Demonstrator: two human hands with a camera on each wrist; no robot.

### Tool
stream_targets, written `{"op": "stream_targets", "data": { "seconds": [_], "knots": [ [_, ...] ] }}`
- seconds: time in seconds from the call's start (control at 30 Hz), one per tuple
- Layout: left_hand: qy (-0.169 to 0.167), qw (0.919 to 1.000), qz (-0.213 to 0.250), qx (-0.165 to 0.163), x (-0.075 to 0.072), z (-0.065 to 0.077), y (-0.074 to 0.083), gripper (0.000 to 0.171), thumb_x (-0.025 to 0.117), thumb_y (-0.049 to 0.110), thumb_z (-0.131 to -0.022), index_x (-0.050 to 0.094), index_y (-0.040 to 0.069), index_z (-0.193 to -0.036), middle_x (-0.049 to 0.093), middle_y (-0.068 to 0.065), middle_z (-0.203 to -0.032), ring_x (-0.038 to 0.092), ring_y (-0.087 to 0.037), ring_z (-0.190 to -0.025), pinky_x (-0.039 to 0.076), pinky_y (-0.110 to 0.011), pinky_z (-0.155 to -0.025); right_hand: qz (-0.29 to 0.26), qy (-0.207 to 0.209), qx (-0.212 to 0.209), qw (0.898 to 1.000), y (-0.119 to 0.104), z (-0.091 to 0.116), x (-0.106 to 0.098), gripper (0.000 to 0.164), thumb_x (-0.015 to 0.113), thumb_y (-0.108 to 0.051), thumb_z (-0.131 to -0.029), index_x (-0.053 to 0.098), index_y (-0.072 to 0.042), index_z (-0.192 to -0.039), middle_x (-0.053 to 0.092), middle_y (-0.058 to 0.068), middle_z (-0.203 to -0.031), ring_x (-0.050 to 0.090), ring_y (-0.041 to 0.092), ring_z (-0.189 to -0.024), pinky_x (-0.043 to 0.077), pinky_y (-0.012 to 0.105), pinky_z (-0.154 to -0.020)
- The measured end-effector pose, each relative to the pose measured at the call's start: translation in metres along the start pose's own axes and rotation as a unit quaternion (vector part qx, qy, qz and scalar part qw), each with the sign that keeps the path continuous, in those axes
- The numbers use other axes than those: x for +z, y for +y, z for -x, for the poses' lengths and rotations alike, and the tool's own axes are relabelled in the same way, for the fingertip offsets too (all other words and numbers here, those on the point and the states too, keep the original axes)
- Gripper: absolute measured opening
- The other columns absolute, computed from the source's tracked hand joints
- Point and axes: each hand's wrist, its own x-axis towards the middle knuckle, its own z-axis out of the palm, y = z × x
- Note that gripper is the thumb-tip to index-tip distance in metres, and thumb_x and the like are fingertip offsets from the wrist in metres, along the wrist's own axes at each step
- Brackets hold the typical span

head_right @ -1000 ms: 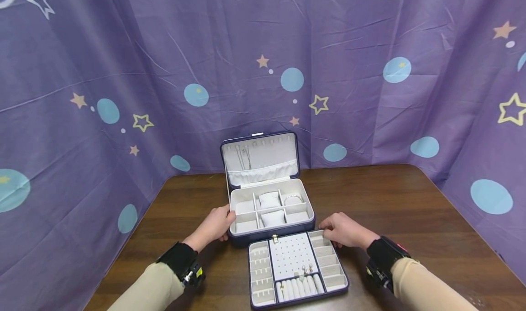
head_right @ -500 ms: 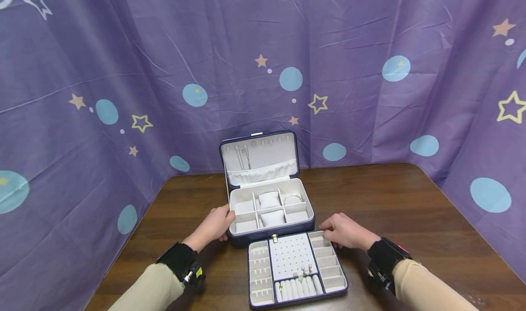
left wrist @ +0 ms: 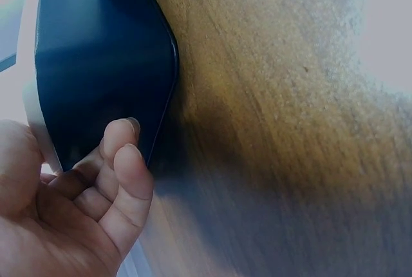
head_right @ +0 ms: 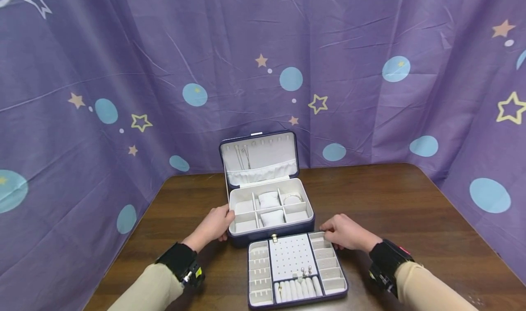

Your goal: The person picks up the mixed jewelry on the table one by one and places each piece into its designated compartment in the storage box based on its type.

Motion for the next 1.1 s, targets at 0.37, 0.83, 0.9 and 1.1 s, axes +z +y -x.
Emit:
{"op": "stream_targets", "data": {
  "seconds": [0.37, 0.83, 0.9, 1.1],
  "knots": [
    [-0.002, 1.0000, 0.001, -0.005, 0.000, 0.000, -0.001, 0.019, 0.045, 0.019, -0.103, 0.058, 0.005, -0.104, 0.059, -0.008, -0.063, 0.058, -0.020, -0.045, 0.049, -0.034, -0.043, -0.003, -0.007, 0.003, 1.000, 0.000, 0.006, 0.001, 0.033, 0.061, -0.002, -0.090, 0.070, 0.008, -0.120, 0.063, -0.004, -0.070, 0.053, 0.010, -0.048, 0.046, 0.027, -0.044],
    [-0.003, 1.0000, 0.007, -0.006, 0.001, -0.001, 0.000, 0.020, 0.045, 0.018, -0.103, 0.058, 0.004, -0.108, 0.059, -0.008, -0.062, 0.057, -0.020, -0.045, 0.049, -0.034, -0.043, -0.004, -0.012, 0.003, 1.000, 0.004, 0.010, -0.003, 0.035, 0.060, -0.002, -0.089, 0.070, 0.008, -0.121, 0.064, -0.003, -0.073, 0.054, 0.011, -0.049, 0.046, 0.027, -0.045],
    [-0.002, 1.0000, 0.005, -0.004, 0.001, -0.002, 0.000, 0.019, 0.045, 0.018, -0.103, 0.058, 0.004, -0.104, 0.059, -0.008, -0.061, 0.057, -0.020, -0.044, 0.049, -0.034, -0.042, -0.007, -0.014, 0.008, 1.000, 0.005, 0.011, -0.005, 0.034, 0.061, -0.003, -0.090, 0.069, 0.008, -0.122, 0.064, -0.003, -0.074, 0.053, 0.011, -0.049, 0.046, 0.026, -0.045],
    [-0.001, 1.0000, -0.003, -0.006, 0.001, -0.003, 0.000, 0.018, 0.044, 0.017, -0.102, 0.057, 0.005, -0.098, 0.058, -0.008, -0.059, 0.057, -0.020, -0.043, 0.049, -0.034, -0.041, -0.006, -0.012, 0.007, 1.000, 0.014, 0.020, -0.013, 0.034, 0.062, -0.004, -0.092, 0.068, 0.009, -0.123, 0.064, -0.003, -0.075, 0.051, 0.009, -0.048, 0.044, 0.025, -0.045]
  ]
}}
